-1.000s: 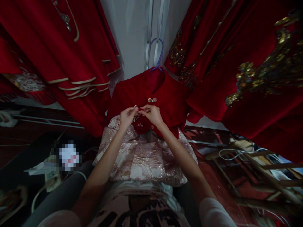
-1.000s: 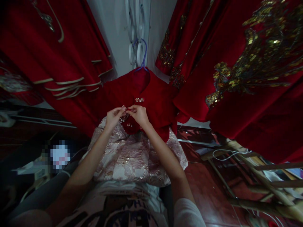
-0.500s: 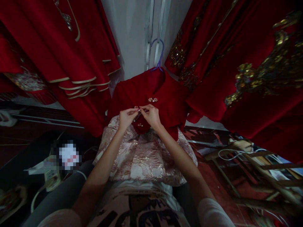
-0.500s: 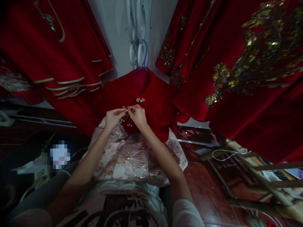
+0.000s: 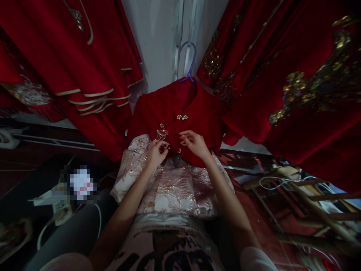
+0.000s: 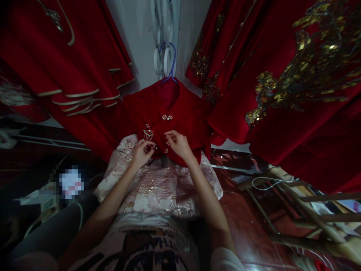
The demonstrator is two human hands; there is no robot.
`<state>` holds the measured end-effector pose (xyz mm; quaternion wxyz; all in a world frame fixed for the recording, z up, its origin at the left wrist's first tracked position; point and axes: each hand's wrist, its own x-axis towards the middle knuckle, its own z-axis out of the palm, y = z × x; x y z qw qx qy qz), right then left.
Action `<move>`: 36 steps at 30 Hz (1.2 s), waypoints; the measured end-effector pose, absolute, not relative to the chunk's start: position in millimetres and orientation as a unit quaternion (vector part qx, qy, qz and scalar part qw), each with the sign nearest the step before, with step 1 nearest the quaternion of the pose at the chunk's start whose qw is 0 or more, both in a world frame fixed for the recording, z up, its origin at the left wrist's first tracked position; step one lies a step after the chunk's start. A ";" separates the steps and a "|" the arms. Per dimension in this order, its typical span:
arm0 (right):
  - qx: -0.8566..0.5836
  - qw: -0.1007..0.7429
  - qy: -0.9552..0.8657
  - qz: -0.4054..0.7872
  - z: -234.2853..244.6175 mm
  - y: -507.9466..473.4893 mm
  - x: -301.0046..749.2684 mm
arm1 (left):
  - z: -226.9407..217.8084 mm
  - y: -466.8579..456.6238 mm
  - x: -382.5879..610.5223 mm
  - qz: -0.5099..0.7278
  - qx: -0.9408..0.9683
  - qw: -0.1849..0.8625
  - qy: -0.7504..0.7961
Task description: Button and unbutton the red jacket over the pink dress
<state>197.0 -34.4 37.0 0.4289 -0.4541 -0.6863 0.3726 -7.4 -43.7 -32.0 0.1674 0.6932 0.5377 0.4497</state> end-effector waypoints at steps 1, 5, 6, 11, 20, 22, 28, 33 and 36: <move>-0.457 0.413 -0.693 0.375 38.0 -34.2 201.0 | -32.9 -47.1 -7.0 0.416 0.722 0.110 0.542; -0.486 0.325 -0.739 0.336 36.3 -33.7 205.9 | -31.7 -49.4 -6.0 0.303 0.790 -0.036 0.531; -0.500 0.299 -0.753 0.305 34.5 -34.4 204.7 | -31.3 -48.1 -5.7 0.281 0.799 -0.056 0.529; -0.585 0.210 -0.766 0.166 22.3 -40.3 191.8 | -34.0 -41.3 -6.8 0.270 0.804 -0.074 0.525; -0.577 0.176 -0.775 0.190 6.4 -34.7 187.3 | -43.8 -50.3 -7.9 0.416 0.758 0.089 0.493; -0.561 0.204 -0.776 0.203 4.1 -32.0 188.9 | -44.3 -53.5 -6.8 0.440 0.735 0.130 0.499; -0.529 0.228 -0.789 0.215 -8.5 -26.4 188.5 | -52.7 -53.7 -8.2 0.494 0.659 0.245 0.511; -0.545 0.221 -0.788 0.180 -15.3 -25.8 185.3 | -55.0 -54.5 -8.3 0.490 0.660 0.264 0.504; -0.505 0.254 -0.800 0.200 -16.6 -24.0 184.8 | -54.7 -55.3 -7.1 0.495 0.653 0.269 0.505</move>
